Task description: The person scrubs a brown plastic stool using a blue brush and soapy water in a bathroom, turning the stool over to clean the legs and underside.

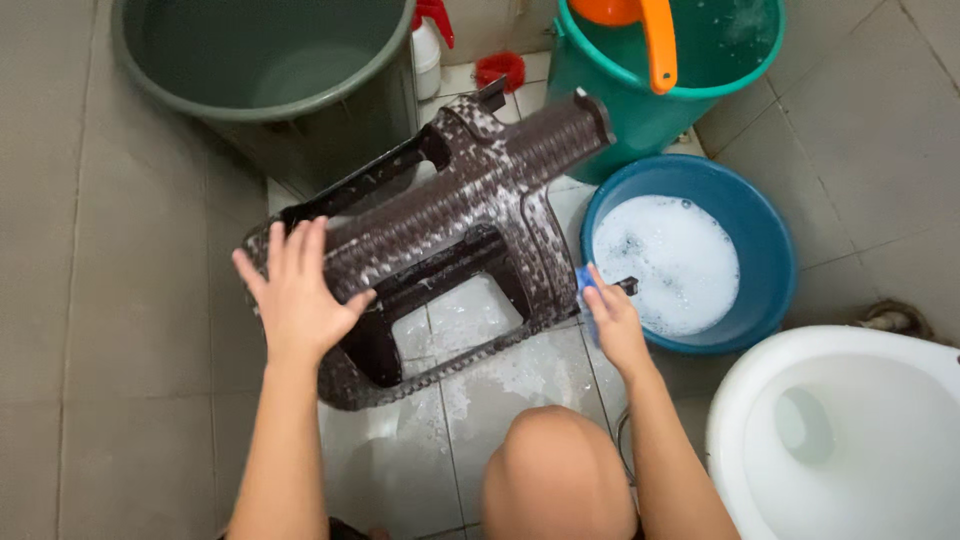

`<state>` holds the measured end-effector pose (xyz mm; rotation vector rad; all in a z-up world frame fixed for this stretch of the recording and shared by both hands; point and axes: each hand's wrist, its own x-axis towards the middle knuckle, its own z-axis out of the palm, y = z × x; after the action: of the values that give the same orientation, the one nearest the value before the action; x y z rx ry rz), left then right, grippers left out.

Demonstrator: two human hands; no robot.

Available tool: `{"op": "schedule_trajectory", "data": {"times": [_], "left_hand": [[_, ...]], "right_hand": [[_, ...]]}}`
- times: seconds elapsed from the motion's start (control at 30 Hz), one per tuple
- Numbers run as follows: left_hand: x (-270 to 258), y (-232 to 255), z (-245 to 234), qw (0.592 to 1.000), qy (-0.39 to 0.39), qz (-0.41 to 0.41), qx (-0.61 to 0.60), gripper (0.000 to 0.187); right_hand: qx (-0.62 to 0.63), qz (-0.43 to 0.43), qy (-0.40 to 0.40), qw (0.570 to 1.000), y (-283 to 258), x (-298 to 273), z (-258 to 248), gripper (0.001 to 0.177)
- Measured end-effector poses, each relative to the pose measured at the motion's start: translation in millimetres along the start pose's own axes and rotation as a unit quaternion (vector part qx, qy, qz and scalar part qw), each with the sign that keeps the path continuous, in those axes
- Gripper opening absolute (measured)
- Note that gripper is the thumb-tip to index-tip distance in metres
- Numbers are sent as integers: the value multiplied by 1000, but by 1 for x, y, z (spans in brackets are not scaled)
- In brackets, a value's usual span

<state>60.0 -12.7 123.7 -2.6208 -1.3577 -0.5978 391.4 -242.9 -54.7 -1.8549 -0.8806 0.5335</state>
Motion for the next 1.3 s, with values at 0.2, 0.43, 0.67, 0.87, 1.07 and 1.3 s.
{"op": "schedule_trajectory", "data": {"times": [0.2, 0.43, 0.67, 0.87, 1.07, 1.3], "left_hand": [[-2, 2, 11, 994, -46, 81, -48, 96], [-4, -1, 21, 994, 12, 108, -26, 89], [19, -3, 22, 995, -7, 100, -21, 88], [30, -2, 28, 992, -3, 111, -53, 89], [28, -3, 25, 991, 7, 118, -68, 87], [21, -14, 26, 993, -16, 104, -59, 100]], "right_hand": [[113, 220, 53, 967, 36, 43, -56, 64], [4, 186, 245, 951, 162, 195, -45, 55], [-285, 454, 3, 844, 268, 179, -59, 108], [-137, 394, -96, 904, 265, 183, -31, 74], [104, 220, 53, 969, 186, 204, -59, 45], [-119, -142, 199, 962, -78, 72, -64, 51]]}}
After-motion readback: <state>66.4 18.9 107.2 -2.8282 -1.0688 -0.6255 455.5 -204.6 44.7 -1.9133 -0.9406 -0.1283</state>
